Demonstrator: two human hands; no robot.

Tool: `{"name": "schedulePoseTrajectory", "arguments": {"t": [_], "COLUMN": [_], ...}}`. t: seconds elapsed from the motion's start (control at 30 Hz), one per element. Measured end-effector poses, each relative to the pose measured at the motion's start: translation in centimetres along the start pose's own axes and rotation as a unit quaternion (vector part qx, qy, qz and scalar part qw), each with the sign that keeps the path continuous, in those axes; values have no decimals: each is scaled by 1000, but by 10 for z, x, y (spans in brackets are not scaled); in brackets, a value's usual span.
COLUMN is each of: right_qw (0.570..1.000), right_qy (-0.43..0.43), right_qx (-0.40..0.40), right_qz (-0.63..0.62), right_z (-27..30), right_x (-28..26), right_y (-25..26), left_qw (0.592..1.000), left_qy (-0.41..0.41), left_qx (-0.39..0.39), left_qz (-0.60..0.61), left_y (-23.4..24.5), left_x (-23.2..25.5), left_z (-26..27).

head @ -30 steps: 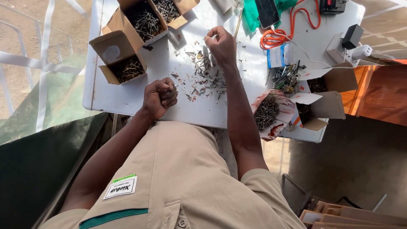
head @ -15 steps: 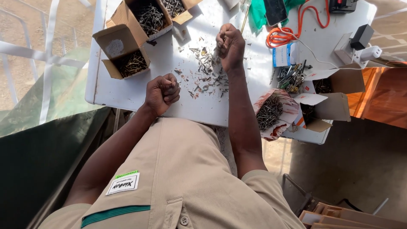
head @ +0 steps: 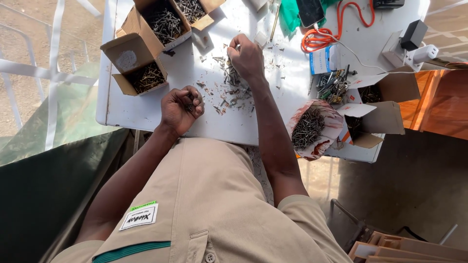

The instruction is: The person sorts a mixed pile of metal fasteners on a white table, picking up individual items and separating them into different cardboard boxes and a paper bag. The person uses both hands to sift through the pile, occasionally picking up a handful of fasteners to inspect them before placing them into a container.

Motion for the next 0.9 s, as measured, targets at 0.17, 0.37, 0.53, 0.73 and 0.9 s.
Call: {"name": "schedulePoseTrajectory", "arguments": {"t": [0.17, 0.37, 0.53, 0.73, 0.9], "right_qw": [999, 992, 997, 671, 622], "right_qy": [-19, 71, 28, -197, -302], "right_qx": [9, 23, -9, -41, -57], "right_qz": [49, 100, 68, -713, -720], "right_z": [-2, -10, 2, 57, 111], "right_x": [-17, -23, -45, -61, -55], "right_y": [14, 0, 12, 3, -41], "left_qw": [1000, 1000, 1000, 999, 993], "left_qy": [2, 6, 0, -2, -56], "left_qx": [-4, 11, 20, 28, -101], "left_qz": [-2, -9, -8, 17, 20], "left_y": [-1, 2, 5, -10, -51], "left_x": [-1, -1, 0, 4, 16], "left_z": [-4, -4, -2, 1, -4]}}
Point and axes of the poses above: each hand's wrist, its own z-axis away from the middle knuckle, its own y-axis out of the back of the hand, x = y × z, the point moved 10 cm from there along -z, towards the middle knuckle, and after that the axes turned 5 degrees about -z, right-handed, at the moved point
